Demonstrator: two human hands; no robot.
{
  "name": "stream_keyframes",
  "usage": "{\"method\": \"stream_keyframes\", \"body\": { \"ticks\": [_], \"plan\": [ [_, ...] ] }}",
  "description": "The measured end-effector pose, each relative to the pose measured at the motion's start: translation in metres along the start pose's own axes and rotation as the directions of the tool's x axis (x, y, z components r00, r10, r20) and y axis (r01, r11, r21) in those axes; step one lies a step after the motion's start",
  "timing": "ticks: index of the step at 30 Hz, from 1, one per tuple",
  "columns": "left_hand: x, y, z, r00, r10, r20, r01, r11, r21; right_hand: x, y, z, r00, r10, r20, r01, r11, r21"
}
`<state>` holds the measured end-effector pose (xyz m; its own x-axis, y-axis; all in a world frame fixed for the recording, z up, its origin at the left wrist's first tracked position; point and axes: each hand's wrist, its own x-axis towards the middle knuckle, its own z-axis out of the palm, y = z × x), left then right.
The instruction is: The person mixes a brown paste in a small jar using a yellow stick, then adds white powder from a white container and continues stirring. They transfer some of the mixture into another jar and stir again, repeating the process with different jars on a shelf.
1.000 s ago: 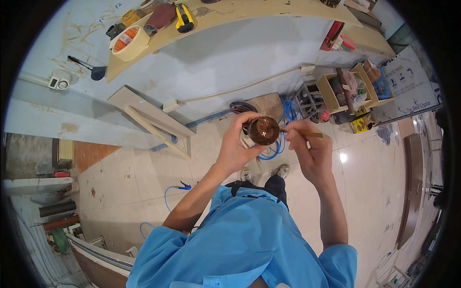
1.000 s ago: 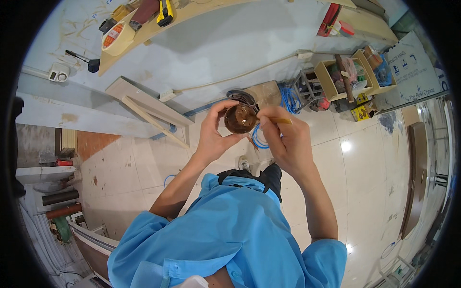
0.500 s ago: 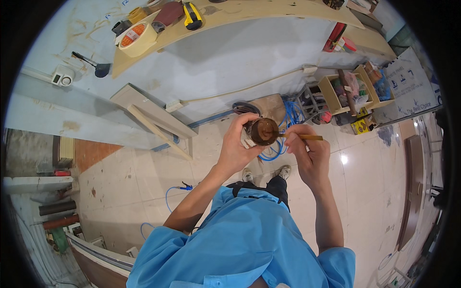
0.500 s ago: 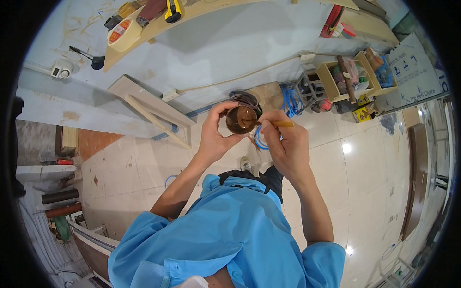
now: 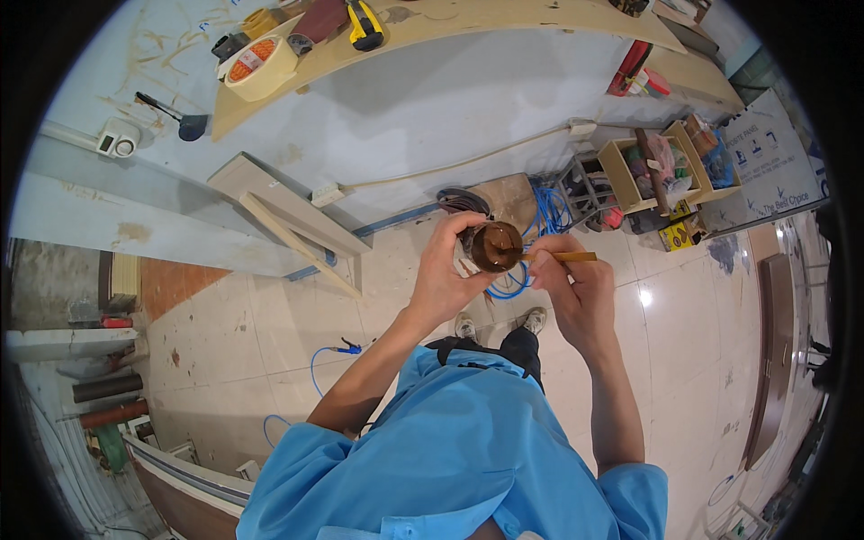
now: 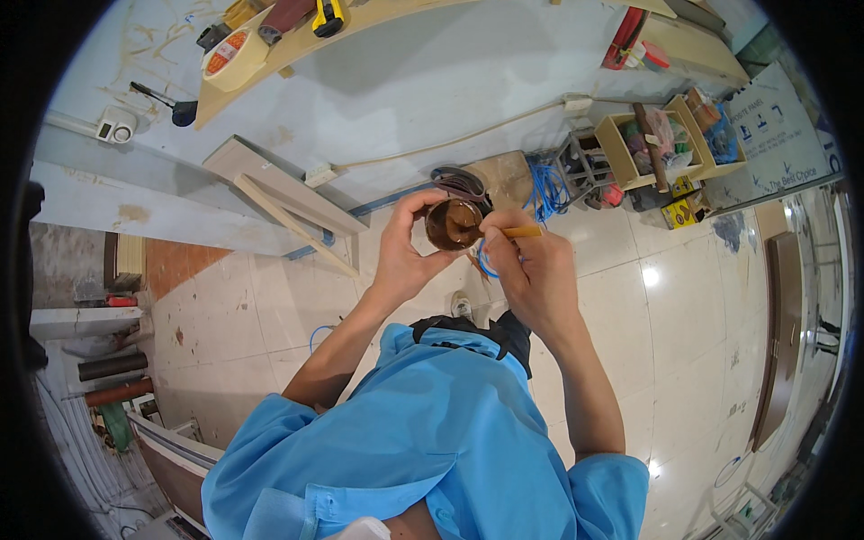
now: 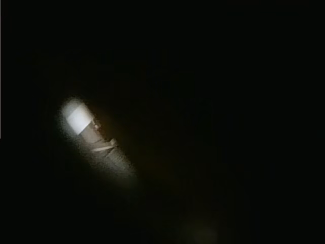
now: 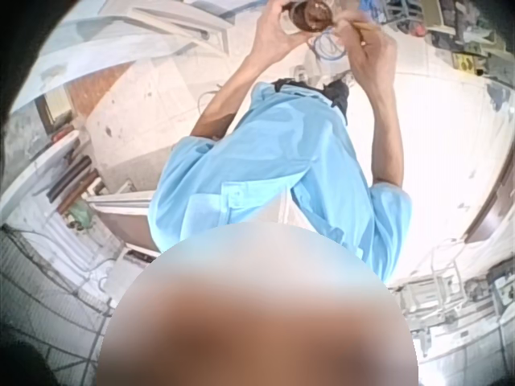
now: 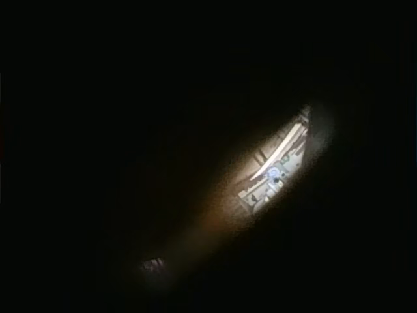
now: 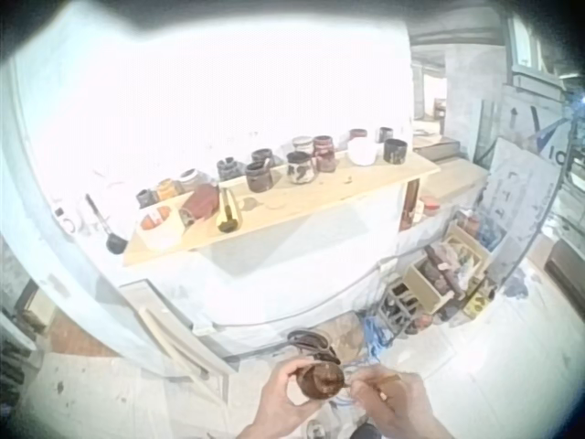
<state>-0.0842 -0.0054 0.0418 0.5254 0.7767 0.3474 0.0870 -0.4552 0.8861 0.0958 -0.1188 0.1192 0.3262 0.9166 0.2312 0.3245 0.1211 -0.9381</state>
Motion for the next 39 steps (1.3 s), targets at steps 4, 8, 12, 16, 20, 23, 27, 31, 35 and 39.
{"method": "stream_keyframes", "body": {
  "ticks": [4,8,12,16,20,23,27,31,35,39],
  "plan": [
    [0.0,-0.001,0.002,1.0,-0.005,-0.002,0.005,1.0,-0.014,0.0,-0.001,-0.001,0.998,0.016,-0.06,-0.017,1.0,-0.016],
    [-0.001,-0.002,0.003,1.0,-0.025,-0.003,0.025,1.0,-0.015,0.0,0.001,-0.001,1.0,0.017,0.025,-0.016,1.0,-0.012],
    [0.0,-0.005,0.007,0.999,-0.026,-0.027,0.024,0.997,-0.077,-0.001,0.002,0.0,0.999,-0.019,-0.049,0.018,0.999,-0.028],
    [-0.002,-0.008,0.01,0.999,-0.016,-0.032,0.014,0.996,-0.085,-0.003,0.0,-0.001,0.995,0.093,0.021,-0.094,0.991,0.096],
    [-0.003,-0.012,0.016,0.997,0.017,-0.078,-0.026,0.994,-0.11,-0.004,-0.002,-0.001,0.999,0.025,-0.03,-0.029,0.992,-0.123],
    [-0.005,-0.013,0.017,0.996,0.014,-0.083,-0.023,0.994,-0.108,-0.005,-0.001,0.0,0.999,0.041,0.006,-0.041,0.997,-0.072],
    [-0.008,-0.013,0.018,0.996,0.005,-0.087,-0.015,0.992,-0.125,-0.007,-0.001,0.001,1.0,-0.013,-0.028,0.009,0.992,-0.127],
    [-0.008,-0.012,0.015,0.998,-0.037,-0.046,0.033,0.995,-0.097,-0.008,-0.001,0.002,0.998,0.041,0.038,-0.043,0.999,0.026],
    [-0.011,-0.011,0.014,0.999,-0.022,-0.038,0.019,0.997,-0.069,-0.008,-0.002,0.003,0.998,-0.034,-0.05,0.027,0.989,-0.145],
    [-0.015,-0.009,0.015,0.999,-0.029,-0.018,0.028,0.999,-0.045,-0.009,0.0,0.005,0.998,0.018,-0.055,-0.019,1.0,-0.009]
  ]
}}
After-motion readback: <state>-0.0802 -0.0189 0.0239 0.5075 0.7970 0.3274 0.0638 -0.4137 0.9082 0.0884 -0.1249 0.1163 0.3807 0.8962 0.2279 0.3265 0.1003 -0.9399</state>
